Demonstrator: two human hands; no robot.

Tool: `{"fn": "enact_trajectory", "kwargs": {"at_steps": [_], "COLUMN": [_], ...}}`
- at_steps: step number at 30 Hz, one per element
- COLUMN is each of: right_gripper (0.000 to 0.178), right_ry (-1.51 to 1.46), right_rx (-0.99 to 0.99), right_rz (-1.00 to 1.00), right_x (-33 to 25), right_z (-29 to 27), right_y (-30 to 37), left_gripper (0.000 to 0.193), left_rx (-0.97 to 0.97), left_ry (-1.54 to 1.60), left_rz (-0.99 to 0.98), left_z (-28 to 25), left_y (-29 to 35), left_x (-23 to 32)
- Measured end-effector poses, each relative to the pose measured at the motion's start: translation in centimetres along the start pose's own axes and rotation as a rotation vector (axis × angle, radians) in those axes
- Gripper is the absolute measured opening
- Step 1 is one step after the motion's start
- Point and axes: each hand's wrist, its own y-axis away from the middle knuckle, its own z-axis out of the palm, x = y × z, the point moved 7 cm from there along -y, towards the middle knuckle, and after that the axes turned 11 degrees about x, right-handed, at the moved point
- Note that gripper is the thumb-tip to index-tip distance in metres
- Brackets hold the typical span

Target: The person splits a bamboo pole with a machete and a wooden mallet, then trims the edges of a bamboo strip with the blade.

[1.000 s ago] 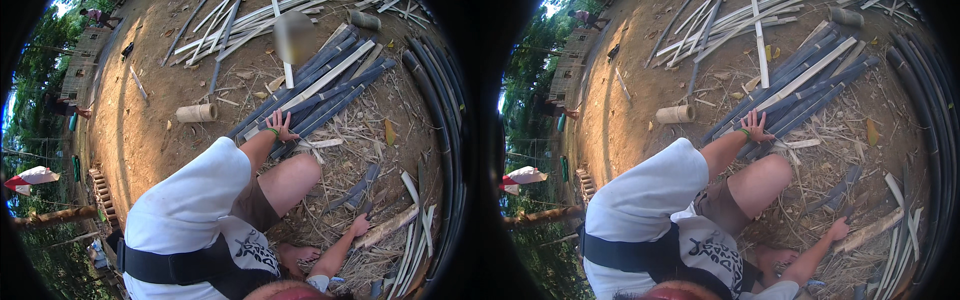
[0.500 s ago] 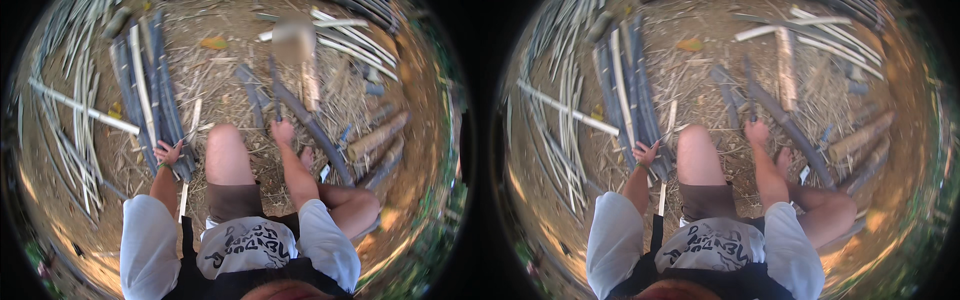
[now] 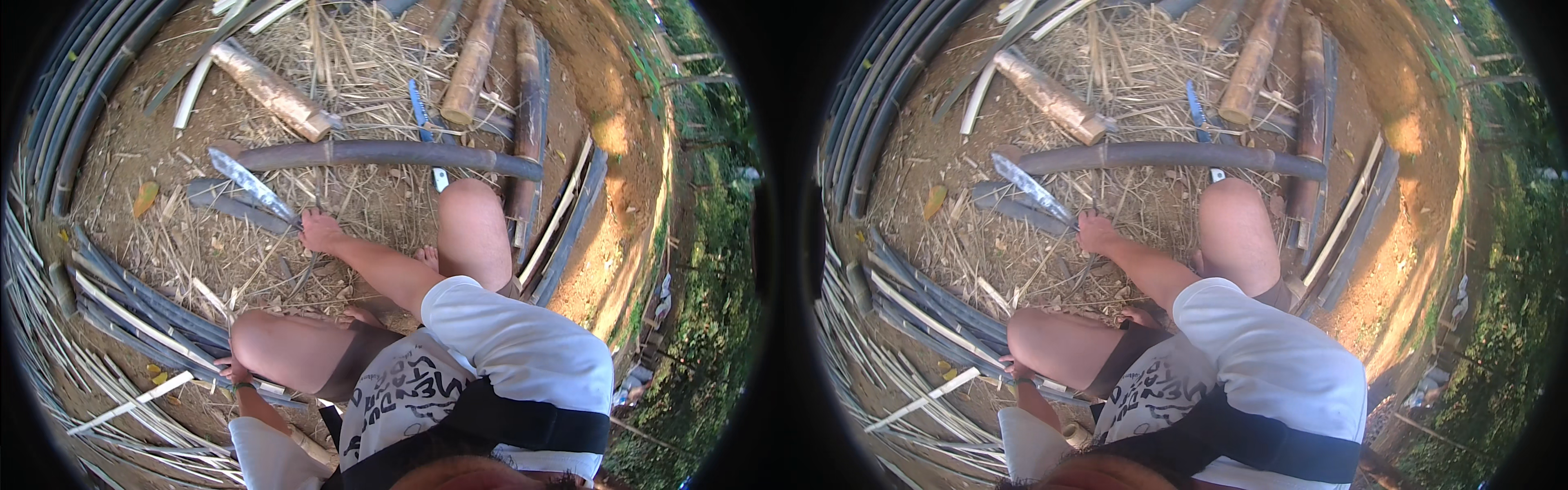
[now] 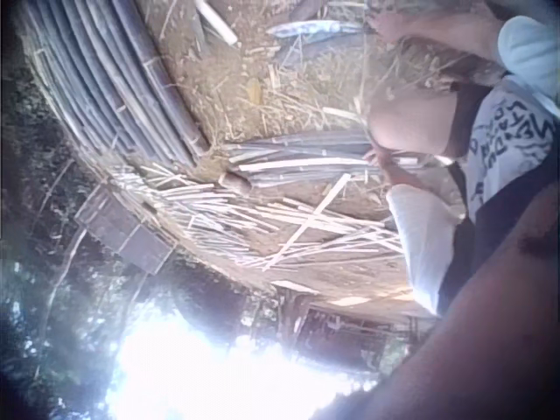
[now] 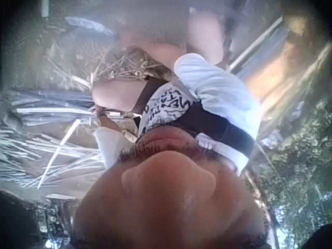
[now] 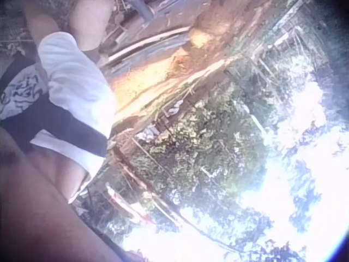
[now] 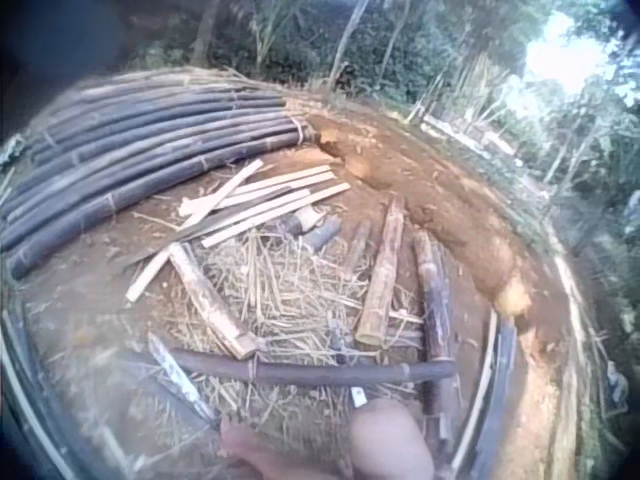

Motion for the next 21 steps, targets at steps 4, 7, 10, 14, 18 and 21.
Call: {"fn": "enact_trajectory", "kwargs": {"at_steps": [4,7,10,14,18,21], "right_gripper": [0.053,0.05,0.046,0.062,0.059,0.06], "right_ry": [0.091,0.144,0.21,0.276,0.263,0.387], "right_rx": [-0.16,-0.427,-0.617,-0.781,-0.47,-0.479], "right_rz": [0.024,-0.145,-0.3,-0.366,-0.961,-0.721], "right_x": [-0.7,0.4,-0.9,-1.1,0.7,8.3], "right_z": [1.2,0.9,-0.2,-4.9,-15.3,-21.5], "right_y": [-1.7,-2.8,-4.4,-6.9,-9.3,-11.4], "left_gripper": [0.095,0.096,0.102,0.11,0.088,0.081], "left_rx": [-0.066,-0.081,-0.089,0.363,0.808,0.822], "left_ry": [0.04,-0.044,-0.117,-0.16,0.288,0.347], "left_rz": [-0.048,-0.007,-0.023,0.216,0.707,0.994], "left_z": [-2.2,-7.2,-10.2,-18.0,-26.1,-30.6], "left_y": [3.1,3.2,2.3,2.2,5.8,13.7], "left_x": [0.6,4.3,4.9,9.4,21.3,34.1]}}
